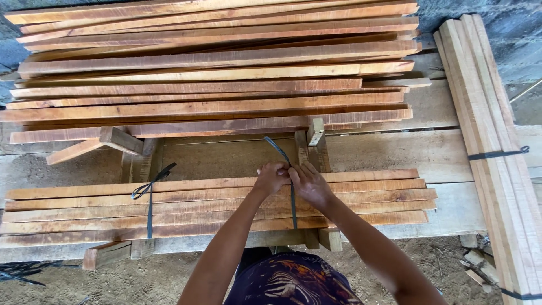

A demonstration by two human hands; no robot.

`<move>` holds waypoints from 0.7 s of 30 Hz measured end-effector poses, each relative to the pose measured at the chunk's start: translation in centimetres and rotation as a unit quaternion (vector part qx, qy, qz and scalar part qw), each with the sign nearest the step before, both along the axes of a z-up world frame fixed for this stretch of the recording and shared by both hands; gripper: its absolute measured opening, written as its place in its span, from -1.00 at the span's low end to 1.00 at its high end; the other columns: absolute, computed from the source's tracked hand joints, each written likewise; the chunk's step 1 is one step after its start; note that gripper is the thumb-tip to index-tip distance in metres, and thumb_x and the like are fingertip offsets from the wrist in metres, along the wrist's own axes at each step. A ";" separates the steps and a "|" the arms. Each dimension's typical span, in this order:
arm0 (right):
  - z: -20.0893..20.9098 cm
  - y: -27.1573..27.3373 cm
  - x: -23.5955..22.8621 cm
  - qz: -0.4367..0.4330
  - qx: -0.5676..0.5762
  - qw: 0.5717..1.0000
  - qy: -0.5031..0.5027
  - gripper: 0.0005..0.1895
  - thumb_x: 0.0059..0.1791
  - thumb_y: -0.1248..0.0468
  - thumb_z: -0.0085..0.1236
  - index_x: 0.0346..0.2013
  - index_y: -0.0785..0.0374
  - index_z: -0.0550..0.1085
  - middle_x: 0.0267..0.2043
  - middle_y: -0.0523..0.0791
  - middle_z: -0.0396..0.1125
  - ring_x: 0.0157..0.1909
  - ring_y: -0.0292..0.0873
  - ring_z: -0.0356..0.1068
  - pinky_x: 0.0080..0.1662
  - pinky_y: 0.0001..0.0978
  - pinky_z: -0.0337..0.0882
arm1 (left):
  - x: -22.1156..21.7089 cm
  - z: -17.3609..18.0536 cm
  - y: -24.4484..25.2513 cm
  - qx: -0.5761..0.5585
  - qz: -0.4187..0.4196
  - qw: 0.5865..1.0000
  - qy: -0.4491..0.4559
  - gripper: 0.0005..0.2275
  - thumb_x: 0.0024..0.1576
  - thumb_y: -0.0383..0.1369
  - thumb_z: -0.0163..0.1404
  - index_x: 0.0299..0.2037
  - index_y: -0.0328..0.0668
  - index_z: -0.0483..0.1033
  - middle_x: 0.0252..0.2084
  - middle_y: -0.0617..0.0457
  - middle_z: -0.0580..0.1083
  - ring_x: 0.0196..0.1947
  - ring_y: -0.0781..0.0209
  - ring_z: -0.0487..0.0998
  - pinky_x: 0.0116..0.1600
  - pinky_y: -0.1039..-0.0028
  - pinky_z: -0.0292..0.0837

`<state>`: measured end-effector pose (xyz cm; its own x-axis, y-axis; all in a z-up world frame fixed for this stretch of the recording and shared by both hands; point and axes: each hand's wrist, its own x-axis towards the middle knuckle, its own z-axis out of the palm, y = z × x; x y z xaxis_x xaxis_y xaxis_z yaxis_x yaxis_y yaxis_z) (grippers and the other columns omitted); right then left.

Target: Organizing and bundling thin wood strips using ties on a workbench.

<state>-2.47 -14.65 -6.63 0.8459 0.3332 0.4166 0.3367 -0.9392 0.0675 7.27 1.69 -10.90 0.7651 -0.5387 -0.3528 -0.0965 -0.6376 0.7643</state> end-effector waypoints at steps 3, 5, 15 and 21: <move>1.8 -0.5 -0.5 0.009 0.058 0.998 0.034 -0.81 0.06 0.46 -0.04 -0.02 0.30 0.34 -0.35 0.03 0.32 -0.23 -0.02 0.44 0.12 -0.13 0.43 | -0.2 1.0 -0.2 0.024 -0.004 1.000 0.018 -0.78 0.01 -0.08 0.20 -0.15 0.27 0.66 -0.29 0.19 0.64 -0.03 0.07 0.65 0.36 0.12 0.17; 1.5 -0.3 -0.8 0.000 0.074 0.996 0.047 -0.81 0.07 0.46 -0.05 -0.01 0.31 0.34 -0.34 0.01 0.31 -0.23 -0.03 0.43 0.06 -0.16 0.43 | -0.4 2.1 -0.2 0.020 -0.002 0.999 0.027 -0.78 0.02 -0.10 0.19 -0.14 0.27 0.65 -0.26 0.19 0.64 0.00 0.06 0.64 0.34 0.12 0.18; 0.8 0.6 -0.9 -0.046 0.085 0.991 0.089 -0.75 0.08 0.35 -0.04 0.06 0.27 0.34 -0.20 0.02 0.23 -0.15 0.02 0.37 0.04 -0.08 0.44 | -0.2 2.6 0.4 -0.027 0.015 0.996 0.089 -0.59 -0.01 0.06 0.24 0.00 0.21 0.60 -0.13 0.21 0.66 0.04 0.23 0.64 0.26 0.35 0.30; -0.8 0.2 -1.2 -0.056 0.135 0.981 0.127 -0.71 0.10 0.32 -0.03 0.11 0.31 0.34 -0.11 0.08 0.25 0.01 0.15 0.39 0.16 0.09 0.42 | -0.9 8.5 1.7 -0.102 0.002 0.987 0.126 -0.51 -0.02 -0.16 0.27 0.08 0.01 0.35 -0.07 0.07 0.63 0.07 0.12 0.62 0.27 0.20 0.35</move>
<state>-3.70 -14.49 -7.41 0.9588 0.1394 0.2475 0.2046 -0.9433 -0.2615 6.40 3.38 -2.40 0.6684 -0.6160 -0.4167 0.1154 -0.4676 0.8764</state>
